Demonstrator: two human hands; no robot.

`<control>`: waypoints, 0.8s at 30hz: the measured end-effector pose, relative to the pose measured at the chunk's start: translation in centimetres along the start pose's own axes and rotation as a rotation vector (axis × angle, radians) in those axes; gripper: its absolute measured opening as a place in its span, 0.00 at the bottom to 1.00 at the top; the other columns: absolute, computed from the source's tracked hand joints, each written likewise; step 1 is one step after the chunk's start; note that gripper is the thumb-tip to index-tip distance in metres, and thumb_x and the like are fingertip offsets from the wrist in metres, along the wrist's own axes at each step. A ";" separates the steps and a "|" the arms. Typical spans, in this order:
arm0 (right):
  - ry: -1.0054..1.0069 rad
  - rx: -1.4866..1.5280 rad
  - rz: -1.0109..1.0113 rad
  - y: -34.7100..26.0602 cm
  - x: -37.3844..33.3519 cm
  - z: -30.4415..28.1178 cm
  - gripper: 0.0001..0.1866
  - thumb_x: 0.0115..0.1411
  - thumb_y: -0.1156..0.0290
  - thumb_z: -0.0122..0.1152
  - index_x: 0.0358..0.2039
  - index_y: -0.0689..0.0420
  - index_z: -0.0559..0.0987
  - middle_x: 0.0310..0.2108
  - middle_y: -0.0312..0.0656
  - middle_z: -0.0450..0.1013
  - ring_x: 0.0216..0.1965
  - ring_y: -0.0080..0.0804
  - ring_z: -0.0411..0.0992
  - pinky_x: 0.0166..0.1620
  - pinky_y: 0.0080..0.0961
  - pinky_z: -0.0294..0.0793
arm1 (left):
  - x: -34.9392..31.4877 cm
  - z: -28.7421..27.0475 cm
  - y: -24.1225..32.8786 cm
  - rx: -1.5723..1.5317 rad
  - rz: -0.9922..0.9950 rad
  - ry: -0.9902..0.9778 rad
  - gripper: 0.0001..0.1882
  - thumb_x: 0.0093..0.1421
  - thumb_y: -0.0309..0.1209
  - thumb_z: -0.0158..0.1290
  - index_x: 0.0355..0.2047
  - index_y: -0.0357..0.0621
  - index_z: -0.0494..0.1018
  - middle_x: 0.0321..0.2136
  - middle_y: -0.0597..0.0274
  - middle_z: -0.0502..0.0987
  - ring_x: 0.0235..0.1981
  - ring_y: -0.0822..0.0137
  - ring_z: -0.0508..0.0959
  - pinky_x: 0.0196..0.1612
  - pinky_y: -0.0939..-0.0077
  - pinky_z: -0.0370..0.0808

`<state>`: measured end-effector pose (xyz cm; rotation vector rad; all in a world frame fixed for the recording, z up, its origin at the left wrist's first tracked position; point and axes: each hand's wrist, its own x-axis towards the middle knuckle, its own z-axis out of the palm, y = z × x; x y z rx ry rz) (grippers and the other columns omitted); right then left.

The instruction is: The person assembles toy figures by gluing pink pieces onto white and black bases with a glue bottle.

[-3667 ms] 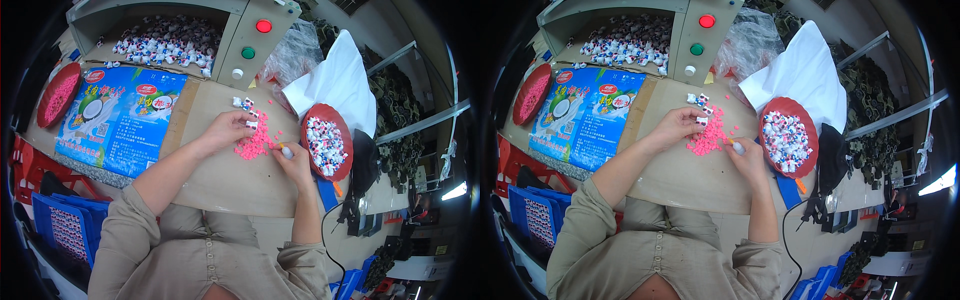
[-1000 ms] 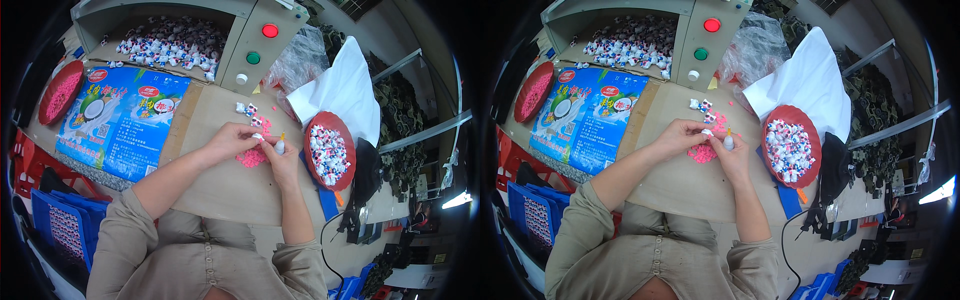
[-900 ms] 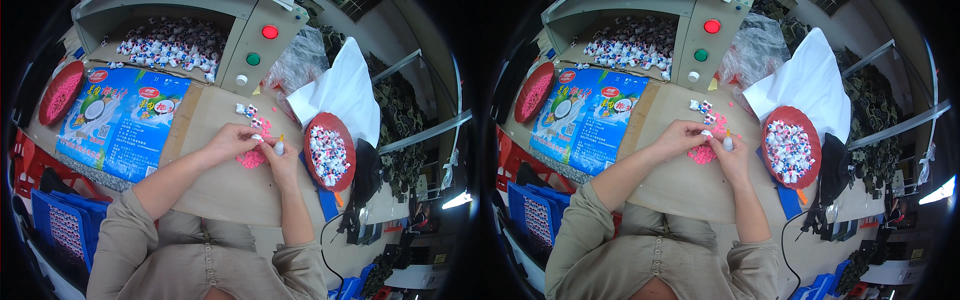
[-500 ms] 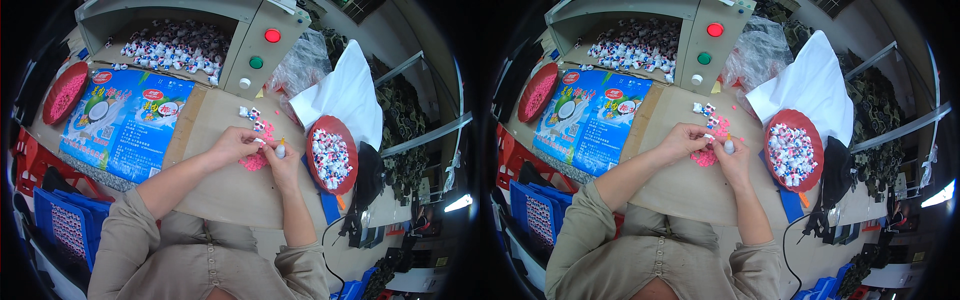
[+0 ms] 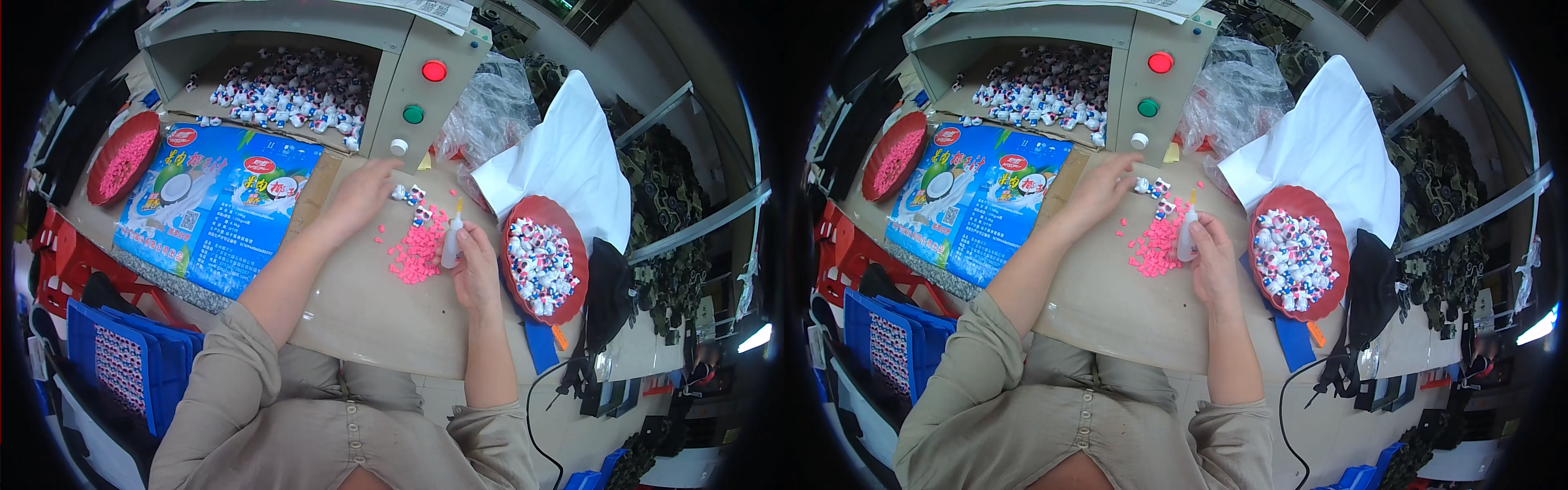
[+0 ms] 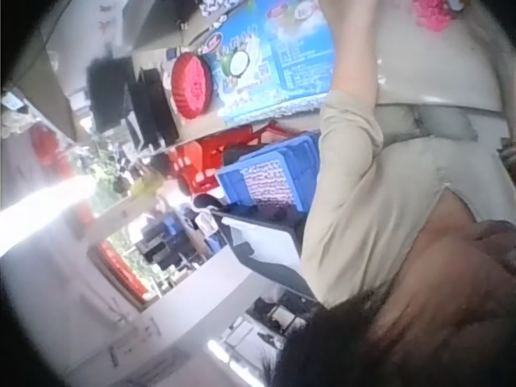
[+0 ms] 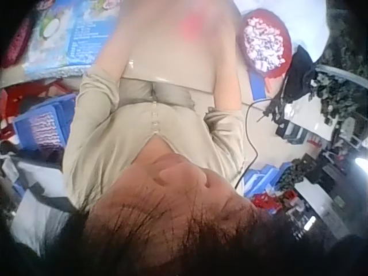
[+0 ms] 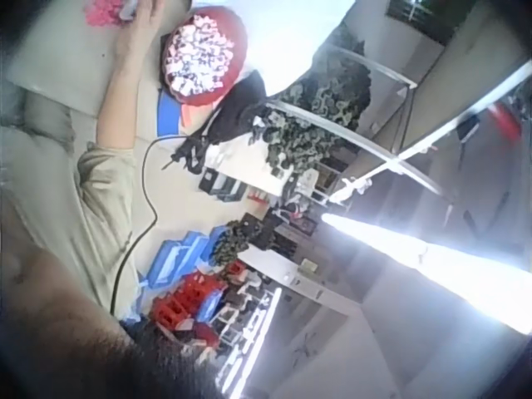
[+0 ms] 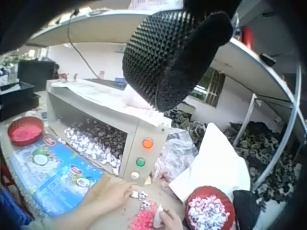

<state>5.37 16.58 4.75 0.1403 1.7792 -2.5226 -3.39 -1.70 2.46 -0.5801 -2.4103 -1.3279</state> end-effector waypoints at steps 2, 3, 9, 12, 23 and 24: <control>-0.019 -0.014 0.013 -0.1 -0.2 -0.1 0.14 0.57 0.66 0.46 0.41 0.60 0.66 0.28 0.39 0.68 0.25 0.25 0.69 0.26 0.21 0.70 | -0.4 1.7 -1.6 0.108 0.106 -0.046 0.14 0.49 0.25 0.49 0.38 0.42 0.68 0.31 0.57 0.71 0.34 0.59 0.71 0.38 0.69 0.69; -0.025 -0.027 0.028 -0.2 -0.3 -0.2 0.14 0.57 0.66 0.46 0.41 0.60 0.66 0.29 0.39 0.69 0.26 0.24 0.69 0.27 0.22 0.72 | -0.4 2.0 -1.6 0.209 0.212 -0.103 0.15 0.48 0.24 0.50 0.39 0.43 0.68 0.32 0.57 0.72 0.36 0.57 0.71 0.39 0.68 0.68; -0.048 0.104 0.016 -0.1 0.3 -1.0 0.14 0.56 0.67 0.50 0.40 0.61 0.68 0.26 0.39 0.69 0.23 0.23 0.68 0.24 0.16 0.65 | -0.4 1.2 -1.0 0.086 0.119 -0.070 0.14 0.52 0.26 0.49 0.40 0.43 0.67 0.27 0.60 0.71 0.32 0.63 0.72 0.33 0.74 0.70; 0.088 0.148 -0.064 0.0 0.5 -0.8 0.14 0.54 0.66 0.54 0.39 0.60 0.69 0.26 0.38 0.69 0.23 0.20 0.65 0.24 0.14 0.62 | -0.2 0.0 -0.1 -0.634 -0.515 -0.273 0.13 0.54 0.30 0.49 0.40 0.42 0.67 0.26 0.64 0.70 0.27 0.72 0.72 0.26 0.79 0.70; 0.126 0.225 -0.213 0.7 0.7 -1.5 0.12 0.53 0.66 0.55 0.35 0.57 0.68 0.26 0.35 0.67 0.24 0.21 0.63 0.28 0.18 0.64 | -2.4 0.1 2.0 -1.316 -0.743 -0.480 0.14 0.57 0.29 0.46 0.44 0.40 0.63 0.31 0.61 0.70 0.28 0.71 0.72 0.29 0.78 0.74; 0.122 0.166 -0.262 0.7 0.7 -1.5 0.12 0.54 0.66 0.55 0.36 0.57 0.68 0.26 0.36 0.67 0.24 0.21 0.64 0.28 0.18 0.65 | -2.3 0.0 2.2 -1.329 -0.789 -0.498 0.15 0.57 0.28 0.46 0.45 0.41 0.63 0.32 0.59 0.70 0.28 0.71 0.72 0.29 0.78 0.74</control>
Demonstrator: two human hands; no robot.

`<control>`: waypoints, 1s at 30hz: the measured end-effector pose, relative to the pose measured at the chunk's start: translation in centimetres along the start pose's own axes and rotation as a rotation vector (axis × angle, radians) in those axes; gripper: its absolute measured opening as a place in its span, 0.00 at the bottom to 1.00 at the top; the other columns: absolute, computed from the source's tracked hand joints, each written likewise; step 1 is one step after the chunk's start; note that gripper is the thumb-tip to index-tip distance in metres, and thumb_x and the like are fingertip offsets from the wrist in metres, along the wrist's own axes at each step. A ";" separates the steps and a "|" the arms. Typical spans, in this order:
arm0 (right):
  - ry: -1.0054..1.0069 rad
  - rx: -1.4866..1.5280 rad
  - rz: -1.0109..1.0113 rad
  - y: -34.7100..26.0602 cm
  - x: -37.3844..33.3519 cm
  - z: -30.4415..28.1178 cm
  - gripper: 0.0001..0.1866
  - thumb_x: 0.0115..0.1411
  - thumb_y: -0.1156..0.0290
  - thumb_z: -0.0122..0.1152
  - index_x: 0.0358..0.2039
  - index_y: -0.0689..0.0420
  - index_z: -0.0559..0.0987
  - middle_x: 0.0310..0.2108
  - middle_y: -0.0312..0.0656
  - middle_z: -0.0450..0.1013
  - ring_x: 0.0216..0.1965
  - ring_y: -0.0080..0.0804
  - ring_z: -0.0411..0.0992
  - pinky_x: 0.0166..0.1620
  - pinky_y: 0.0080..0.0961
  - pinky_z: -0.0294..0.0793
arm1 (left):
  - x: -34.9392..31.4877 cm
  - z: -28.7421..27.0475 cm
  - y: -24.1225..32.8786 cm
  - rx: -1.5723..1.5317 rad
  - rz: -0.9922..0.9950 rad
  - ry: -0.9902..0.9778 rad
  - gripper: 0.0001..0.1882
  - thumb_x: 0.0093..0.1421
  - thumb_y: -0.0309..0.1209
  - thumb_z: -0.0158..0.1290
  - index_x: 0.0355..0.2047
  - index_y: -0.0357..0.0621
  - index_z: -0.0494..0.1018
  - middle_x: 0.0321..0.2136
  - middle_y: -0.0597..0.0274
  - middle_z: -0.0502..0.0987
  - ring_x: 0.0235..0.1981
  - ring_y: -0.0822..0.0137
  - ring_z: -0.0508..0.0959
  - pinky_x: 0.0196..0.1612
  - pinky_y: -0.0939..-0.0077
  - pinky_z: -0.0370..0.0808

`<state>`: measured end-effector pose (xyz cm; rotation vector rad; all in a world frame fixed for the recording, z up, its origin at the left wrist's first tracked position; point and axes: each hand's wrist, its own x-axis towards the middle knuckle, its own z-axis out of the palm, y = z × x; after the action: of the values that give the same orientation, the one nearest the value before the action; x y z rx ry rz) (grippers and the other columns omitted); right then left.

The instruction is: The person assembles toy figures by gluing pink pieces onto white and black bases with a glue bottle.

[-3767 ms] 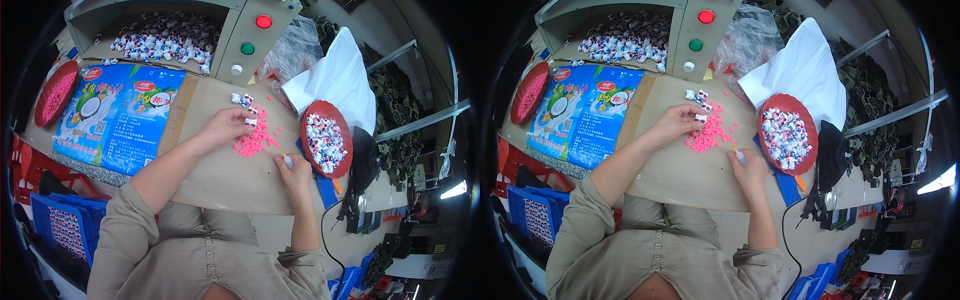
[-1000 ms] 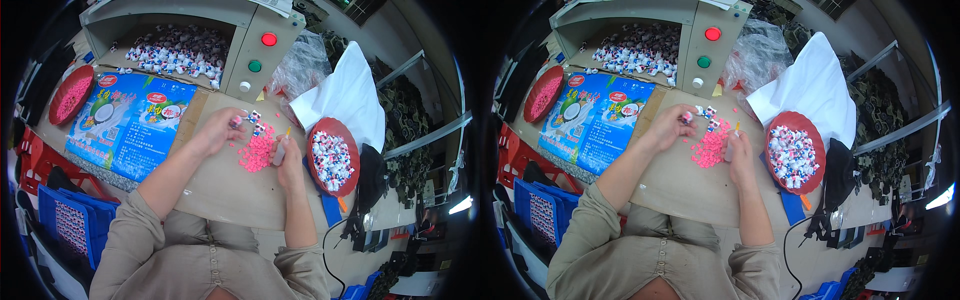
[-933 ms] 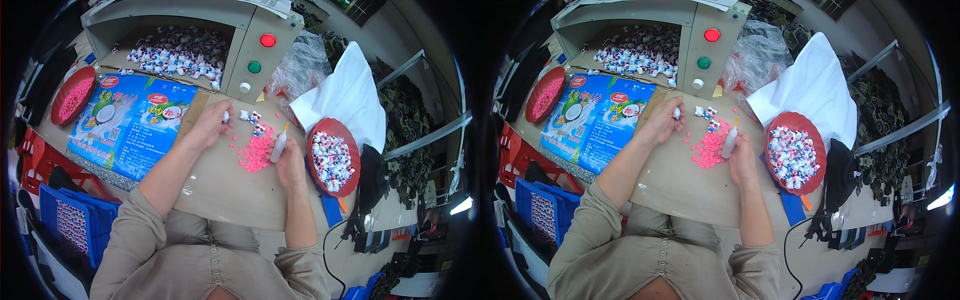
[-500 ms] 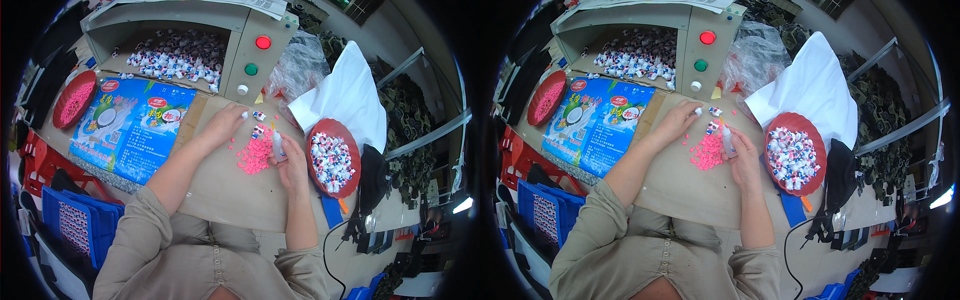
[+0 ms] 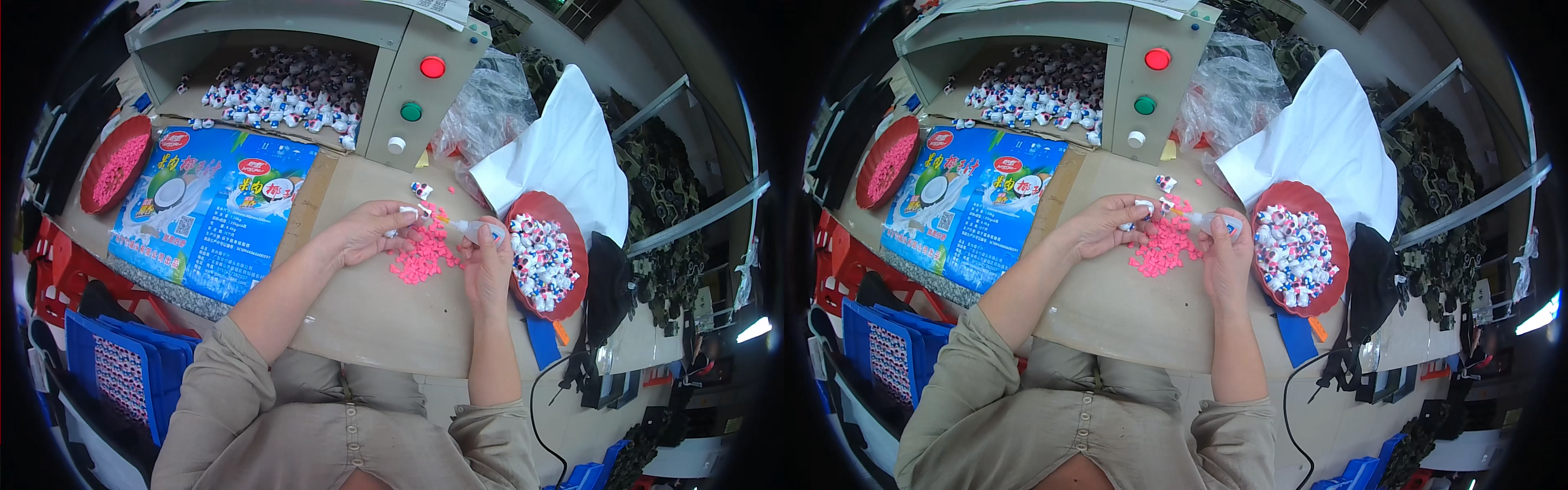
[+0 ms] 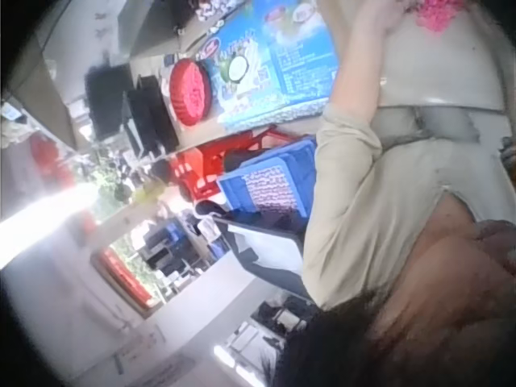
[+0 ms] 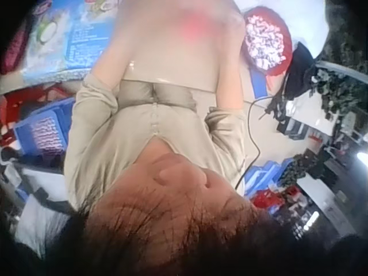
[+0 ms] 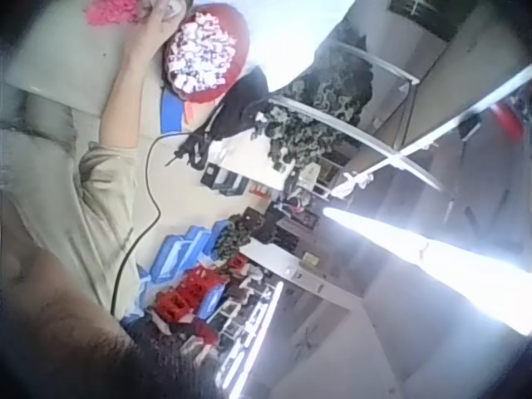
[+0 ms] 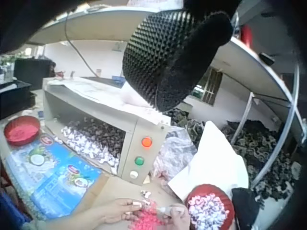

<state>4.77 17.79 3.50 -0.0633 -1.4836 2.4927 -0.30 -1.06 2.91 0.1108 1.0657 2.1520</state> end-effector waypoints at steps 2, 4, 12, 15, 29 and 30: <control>-0.009 -0.055 -0.051 0.1 -0.1 0.0 0.12 0.54 0.67 0.54 0.36 0.58 0.67 0.26 0.36 0.67 0.24 0.21 0.64 0.29 0.19 0.65 | -0.1 0.3 -0.1 0.010 0.004 -0.003 0.15 0.56 0.27 0.46 0.45 0.41 0.63 0.32 0.59 0.70 0.27 0.71 0.72 0.28 0.79 0.74; -0.025 -0.128 -0.096 0.0 -0.3 0.3 0.12 0.54 0.69 0.55 0.37 0.58 0.66 0.26 0.36 0.67 0.25 0.20 0.64 0.28 0.18 0.66 | 0.0 0.0 -0.4 0.017 0.014 0.002 0.16 0.55 0.26 0.47 0.45 0.42 0.63 0.32 0.59 0.70 0.27 0.72 0.72 0.27 0.79 0.74; -0.098 -0.335 -0.214 -0.2 -1.4 0.4 0.12 0.54 0.68 0.54 0.37 0.58 0.65 0.29 0.35 0.65 0.27 0.19 0.64 0.30 0.16 0.64 | -0.4 0.8 -1.0 0.659 0.232 0.155 0.17 0.50 0.24 0.52 0.42 0.44 0.70 0.28 0.61 0.73 0.25 0.78 0.70 0.24 0.82 0.70; -0.133 -0.373 -0.263 0.1 -1.6 0.5 0.12 0.55 0.68 0.53 0.37 0.58 0.64 0.31 0.35 0.64 0.28 0.19 0.63 0.31 0.14 0.63 | -0.2 0.7 -1.3 0.762 0.324 0.163 0.18 0.49 0.23 0.51 0.43 0.44 0.69 0.29 0.61 0.73 0.27 0.76 0.71 0.30 0.82 0.70; -0.154 -0.484 -0.276 0.4 -1.6 0.7 0.11 0.55 0.69 0.52 0.36 0.58 0.64 0.32 0.35 0.62 0.28 0.18 0.61 0.32 0.13 0.61 | 0.5 0.0 -2.2 0.864 0.450 0.126 0.19 0.48 0.23 0.51 0.43 0.44 0.70 0.34 0.57 0.72 0.32 0.70 0.71 0.36 0.79 0.69; -0.151 -0.475 -0.274 0.4 -1.6 0.7 0.11 0.55 0.69 0.52 0.36 0.58 0.64 0.32 0.35 0.63 0.29 0.17 0.61 0.32 0.13 0.61 | 0.5 -0.1 -2.2 0.864 0.458 0.125 0.19 0.48 0.23 0.51 0.43 0.45 0.70 0.34 0.57 0.72 0.31 0.70 0.71 0.36 0.79 0.69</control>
<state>6.17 16.62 3.33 0.2338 -1.9667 1.9290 0.55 0.10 1.12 0.6777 2.1475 1.9185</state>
